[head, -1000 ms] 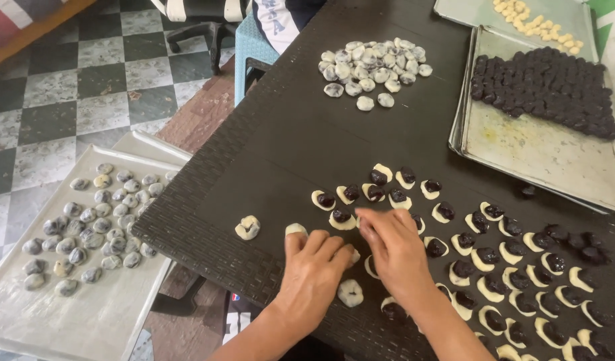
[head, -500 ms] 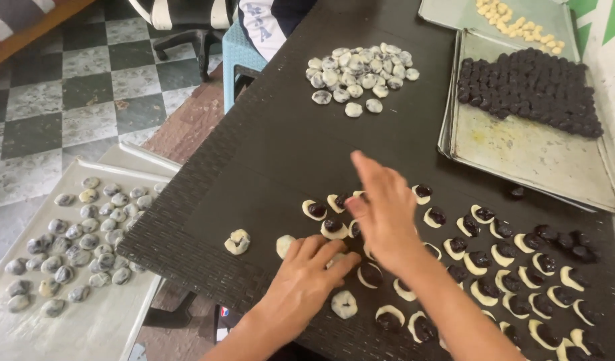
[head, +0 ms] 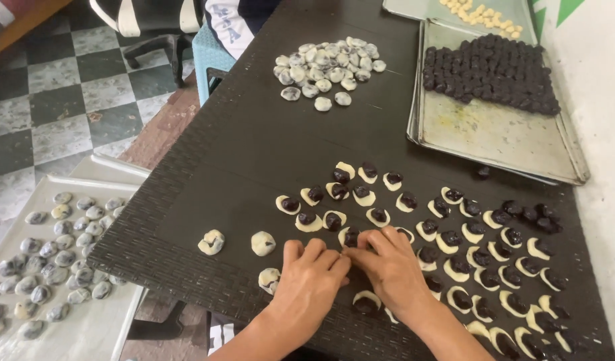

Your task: The person places small dark filling balls onto flattened white dough discs arranged on a table, then folds the dough over the filling to form small round sweets. The finished items are placed on a metal tray. Another person works similarly at the same table.

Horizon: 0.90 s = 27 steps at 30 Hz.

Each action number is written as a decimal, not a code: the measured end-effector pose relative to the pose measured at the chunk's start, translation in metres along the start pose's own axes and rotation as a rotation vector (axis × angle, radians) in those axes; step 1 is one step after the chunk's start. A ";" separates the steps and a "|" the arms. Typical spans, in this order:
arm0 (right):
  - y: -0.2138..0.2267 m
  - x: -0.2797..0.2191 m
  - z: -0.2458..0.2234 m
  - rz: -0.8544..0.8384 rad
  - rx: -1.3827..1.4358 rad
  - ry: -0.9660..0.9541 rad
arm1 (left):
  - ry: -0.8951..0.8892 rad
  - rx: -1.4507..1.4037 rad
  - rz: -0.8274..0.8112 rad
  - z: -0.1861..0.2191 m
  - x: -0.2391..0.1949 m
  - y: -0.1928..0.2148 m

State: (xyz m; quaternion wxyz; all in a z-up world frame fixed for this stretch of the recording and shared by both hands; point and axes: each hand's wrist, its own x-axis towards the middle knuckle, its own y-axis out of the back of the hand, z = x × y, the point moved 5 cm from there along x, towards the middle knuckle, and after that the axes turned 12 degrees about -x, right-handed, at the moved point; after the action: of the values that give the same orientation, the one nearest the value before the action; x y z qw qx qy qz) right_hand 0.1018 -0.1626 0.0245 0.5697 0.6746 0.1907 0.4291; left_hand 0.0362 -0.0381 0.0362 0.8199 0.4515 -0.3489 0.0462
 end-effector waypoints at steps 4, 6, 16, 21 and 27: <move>0.010 0.003 -0.004 -0.035 0.223 -0.132 | 0.089 0.035 -0.026 -0.008 -0.003 -0.014; 0.017 -0.001 -0.005 -0.083 0.364 -0.212 | 0.184 0.064 -0.080 -0.014 -0.002 -0.021; 0.014 -0.016 -0.010 -0.086 0.221 -0.209 | 0.014 0.199 0.007 0.002 0.001 -0.009; 0.049 0.004 -0.023 0.129 0.418 -0.112 | -0.019 0.094 0.010 0.001 0.007 0.007; 0.084 0.011 -0.042 0.304 0.077 0.165 | 1.005 -0.753 -0.298 -0.017 0.023 0.026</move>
State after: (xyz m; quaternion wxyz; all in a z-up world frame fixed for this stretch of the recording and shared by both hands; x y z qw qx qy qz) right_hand 0.0546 -0.1522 0.1062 0.4542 0.6794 0.1490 0.5567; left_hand 0.0519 -0.0154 0.0628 0.9833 0.0999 0.1517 0.0121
